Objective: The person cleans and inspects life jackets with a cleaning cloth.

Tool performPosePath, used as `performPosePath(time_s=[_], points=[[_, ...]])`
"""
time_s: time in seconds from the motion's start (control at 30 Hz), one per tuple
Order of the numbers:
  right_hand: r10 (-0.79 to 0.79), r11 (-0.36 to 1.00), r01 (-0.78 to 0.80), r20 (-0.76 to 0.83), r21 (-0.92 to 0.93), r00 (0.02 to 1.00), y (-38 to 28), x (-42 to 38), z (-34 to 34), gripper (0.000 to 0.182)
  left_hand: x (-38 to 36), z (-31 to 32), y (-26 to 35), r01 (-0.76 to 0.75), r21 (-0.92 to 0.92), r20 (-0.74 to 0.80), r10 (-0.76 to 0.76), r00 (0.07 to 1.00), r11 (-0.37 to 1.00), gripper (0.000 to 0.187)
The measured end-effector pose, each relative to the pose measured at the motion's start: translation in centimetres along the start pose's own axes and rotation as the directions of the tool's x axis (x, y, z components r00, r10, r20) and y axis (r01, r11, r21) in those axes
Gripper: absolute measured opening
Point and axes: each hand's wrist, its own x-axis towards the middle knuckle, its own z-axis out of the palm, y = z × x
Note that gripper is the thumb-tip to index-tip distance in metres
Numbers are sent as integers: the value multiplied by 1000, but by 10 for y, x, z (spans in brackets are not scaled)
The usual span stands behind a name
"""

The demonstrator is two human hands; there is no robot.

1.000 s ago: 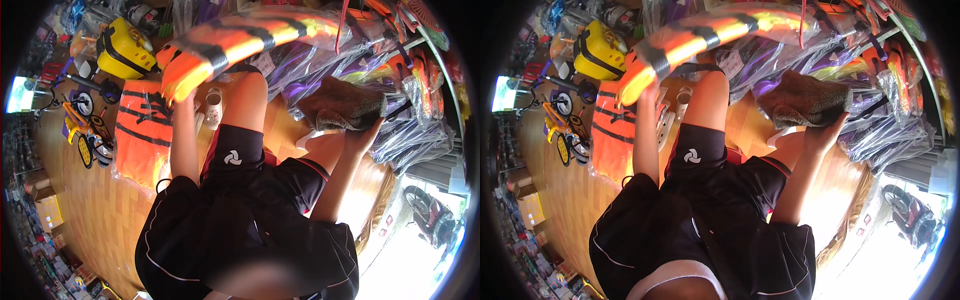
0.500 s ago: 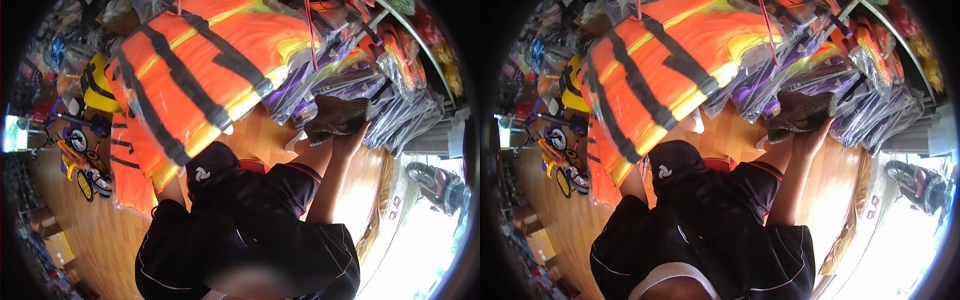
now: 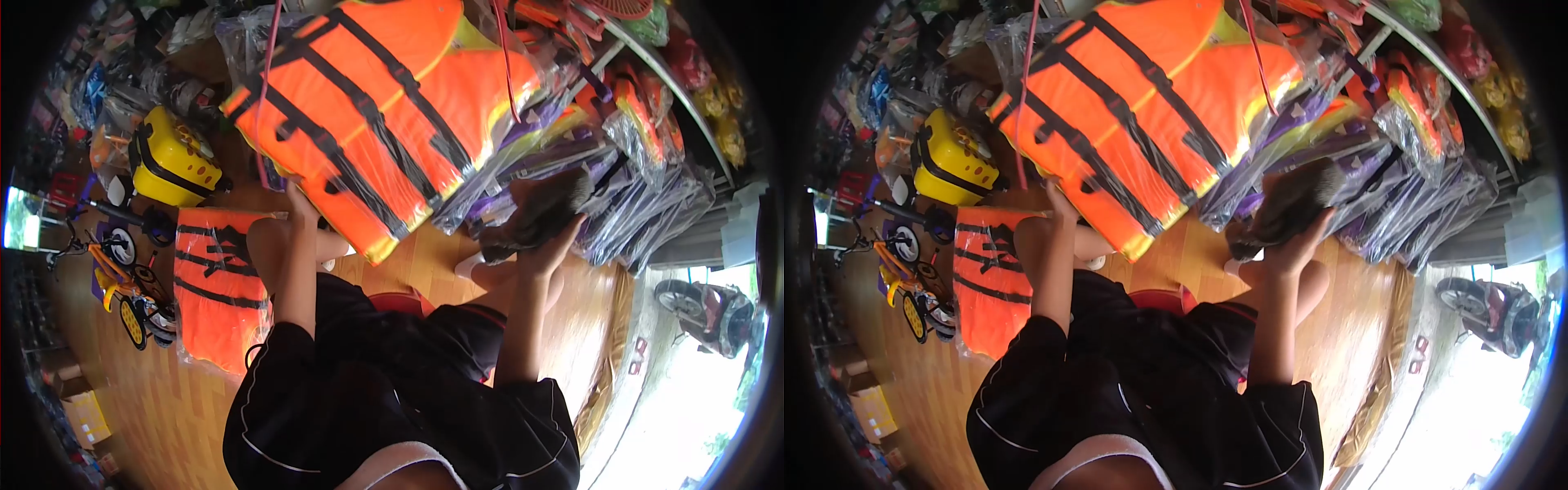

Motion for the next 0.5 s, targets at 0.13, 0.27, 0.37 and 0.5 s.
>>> performPosePath(time_s=[0.13,0.27,0.37,0.5], points=[[106,934,-118,-52,-336,993,54,15,19,63,-1,-17,-19,26,-54,-20,-27,999,998,53],[38,196,597,615,-778,788,124,43,41,50,19,-29,-26,252,-284,472,-94,877,925,49],[364,-123,770,693,-626,622,147,53,61,39,20,-25,-44,243,-259,173,-203,964,935,50],[541,-130,844,676,-521,500,176,71,57,40,14,-17,-53,278,-233,3,-285,959,932,47]])
